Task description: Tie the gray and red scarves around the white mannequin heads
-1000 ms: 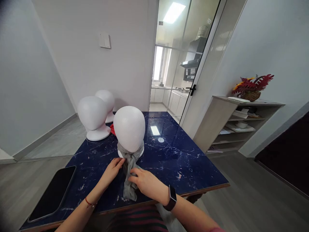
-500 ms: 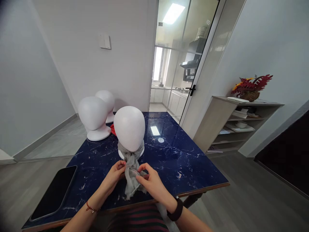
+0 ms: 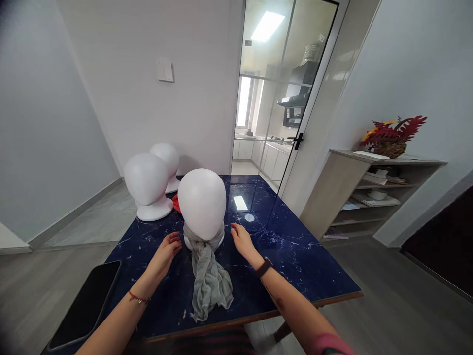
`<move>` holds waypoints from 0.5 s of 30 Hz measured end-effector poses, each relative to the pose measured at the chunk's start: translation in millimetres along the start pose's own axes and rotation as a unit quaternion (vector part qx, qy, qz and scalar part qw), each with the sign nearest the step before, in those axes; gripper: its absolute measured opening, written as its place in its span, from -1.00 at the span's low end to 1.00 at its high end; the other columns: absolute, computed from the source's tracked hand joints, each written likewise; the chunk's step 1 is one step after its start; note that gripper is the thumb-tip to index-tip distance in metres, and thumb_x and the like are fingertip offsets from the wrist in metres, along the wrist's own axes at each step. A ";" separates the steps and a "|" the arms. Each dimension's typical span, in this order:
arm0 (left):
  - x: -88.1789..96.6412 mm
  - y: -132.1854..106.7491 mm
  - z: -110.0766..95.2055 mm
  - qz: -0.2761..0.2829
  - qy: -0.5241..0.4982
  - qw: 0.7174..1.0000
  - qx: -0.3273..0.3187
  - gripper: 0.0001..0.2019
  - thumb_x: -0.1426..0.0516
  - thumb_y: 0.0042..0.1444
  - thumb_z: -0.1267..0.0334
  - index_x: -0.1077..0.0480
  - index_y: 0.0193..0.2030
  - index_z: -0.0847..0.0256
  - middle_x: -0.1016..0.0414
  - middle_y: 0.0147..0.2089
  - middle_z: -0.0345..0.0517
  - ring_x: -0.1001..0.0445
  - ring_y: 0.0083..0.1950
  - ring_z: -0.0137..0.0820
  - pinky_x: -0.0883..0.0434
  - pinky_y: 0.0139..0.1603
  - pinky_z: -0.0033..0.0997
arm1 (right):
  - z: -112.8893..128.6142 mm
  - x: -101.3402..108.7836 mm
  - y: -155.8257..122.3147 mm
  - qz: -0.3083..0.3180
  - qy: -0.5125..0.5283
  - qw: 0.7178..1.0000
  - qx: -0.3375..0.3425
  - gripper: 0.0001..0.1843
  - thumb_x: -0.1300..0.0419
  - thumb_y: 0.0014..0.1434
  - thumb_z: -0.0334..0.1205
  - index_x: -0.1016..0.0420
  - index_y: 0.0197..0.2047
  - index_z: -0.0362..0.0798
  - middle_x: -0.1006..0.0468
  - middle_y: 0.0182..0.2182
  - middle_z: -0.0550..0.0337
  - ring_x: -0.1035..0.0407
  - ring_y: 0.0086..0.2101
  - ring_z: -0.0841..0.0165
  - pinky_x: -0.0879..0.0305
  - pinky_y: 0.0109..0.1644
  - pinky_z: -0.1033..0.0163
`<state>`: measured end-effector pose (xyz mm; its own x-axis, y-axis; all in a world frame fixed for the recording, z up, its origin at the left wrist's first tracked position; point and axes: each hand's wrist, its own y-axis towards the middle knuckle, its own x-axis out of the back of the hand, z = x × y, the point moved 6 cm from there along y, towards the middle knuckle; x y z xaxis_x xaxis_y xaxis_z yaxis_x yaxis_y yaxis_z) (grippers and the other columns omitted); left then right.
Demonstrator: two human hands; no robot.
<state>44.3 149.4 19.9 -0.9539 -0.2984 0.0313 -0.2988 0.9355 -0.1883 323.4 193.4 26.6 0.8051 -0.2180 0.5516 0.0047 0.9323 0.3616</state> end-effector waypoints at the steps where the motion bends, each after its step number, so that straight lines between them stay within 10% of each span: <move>1: -5.1 6.5 -2.9 -0.001 0.042 0.999 -0.017 -0.57 -0.06 -0.07 0.47 -0.28 0.01 0.24 -0.40 0.00 0.09 -0.43 0.01 -0.32 -0.37 0.02 -0.29 | -2.1 -7.9 10.2 -0.015 -0.034 0.999 0.015 -0.70 0.00 0.16 -0.32 -0.48 -0.11 -0.11 -0.54 -0.14 0.00 -0.42 -0.15 0.29 -0.34 0.00 0.09; 15: -30.8 11.5 -3.8 0.010 0.196 0.943 -0.269 -0.61 0.04 0.04 0.38 -0.36 0.02 0.33 -0.29 0.07 0.15 -0.25 0.14 -0.18 -0.19 0.23 -0.13 | -5.3 -57.8 7.8 0.013 -0.064 0.994 0.092 -0.75 0.03 0.10 -0.43 -0.43 -0.23 -0.10 -0.51 -0.21 -0.02 -0.35 -0.23 0.23 -0.30 -0.11 0.12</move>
<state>70.2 170.1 20.5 -0.8643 -0.2856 0.4140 -0.1505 0.9323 0.3290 280.0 214.8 -6.5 0.7217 -0.2398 0.6494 -0.1336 0.8722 0.4706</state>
